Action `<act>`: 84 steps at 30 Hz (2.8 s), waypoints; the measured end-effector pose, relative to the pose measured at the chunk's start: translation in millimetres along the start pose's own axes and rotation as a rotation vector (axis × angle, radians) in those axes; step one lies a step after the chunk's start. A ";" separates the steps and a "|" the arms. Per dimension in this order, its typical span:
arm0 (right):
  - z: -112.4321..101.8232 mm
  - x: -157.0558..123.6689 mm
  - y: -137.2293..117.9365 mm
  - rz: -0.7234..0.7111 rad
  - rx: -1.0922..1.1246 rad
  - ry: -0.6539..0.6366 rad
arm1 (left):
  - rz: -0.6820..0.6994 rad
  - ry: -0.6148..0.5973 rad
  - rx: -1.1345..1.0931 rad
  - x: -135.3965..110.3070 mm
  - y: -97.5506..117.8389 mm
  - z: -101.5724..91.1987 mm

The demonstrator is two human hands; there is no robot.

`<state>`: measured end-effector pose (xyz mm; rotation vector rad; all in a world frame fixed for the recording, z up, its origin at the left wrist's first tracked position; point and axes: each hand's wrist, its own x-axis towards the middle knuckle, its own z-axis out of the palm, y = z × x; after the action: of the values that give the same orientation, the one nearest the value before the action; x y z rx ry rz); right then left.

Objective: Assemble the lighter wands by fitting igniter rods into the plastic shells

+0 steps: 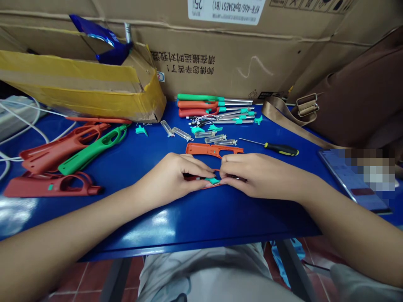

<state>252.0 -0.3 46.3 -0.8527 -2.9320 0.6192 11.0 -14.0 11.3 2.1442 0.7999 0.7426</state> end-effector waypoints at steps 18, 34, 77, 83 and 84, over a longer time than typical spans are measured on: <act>-1.2 0.1 -5.2 0.067 0.022 -0.027 | 0.152 -0.070 0.259 -3.7 -0.3 -5.4; -3.6 -1.0 -2.1 0.077 -0.073 -0.027 | -0.022 0.144 0.954 1.3 -33.4 -62.2; 2.6 1.7 1.3 0.386 0.724 0.031 | -0.382 0.037 -0.376 -3.1 8.5 -5.4; 2.8 1.5 1.8 0.364 0.743 0.052 | -0.387 -0.021 -0.287 -0.2 6.7 -9.6; 2.5 1.3 1.6 0.356 0.743 0.051 | -0.384 -0.034 -0.290 -0.2 5.8 -10.0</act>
<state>251.4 0.7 43.3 -1.2231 -2.1954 1.5292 5.6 -13.1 21.6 1.6763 0.9838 0.5773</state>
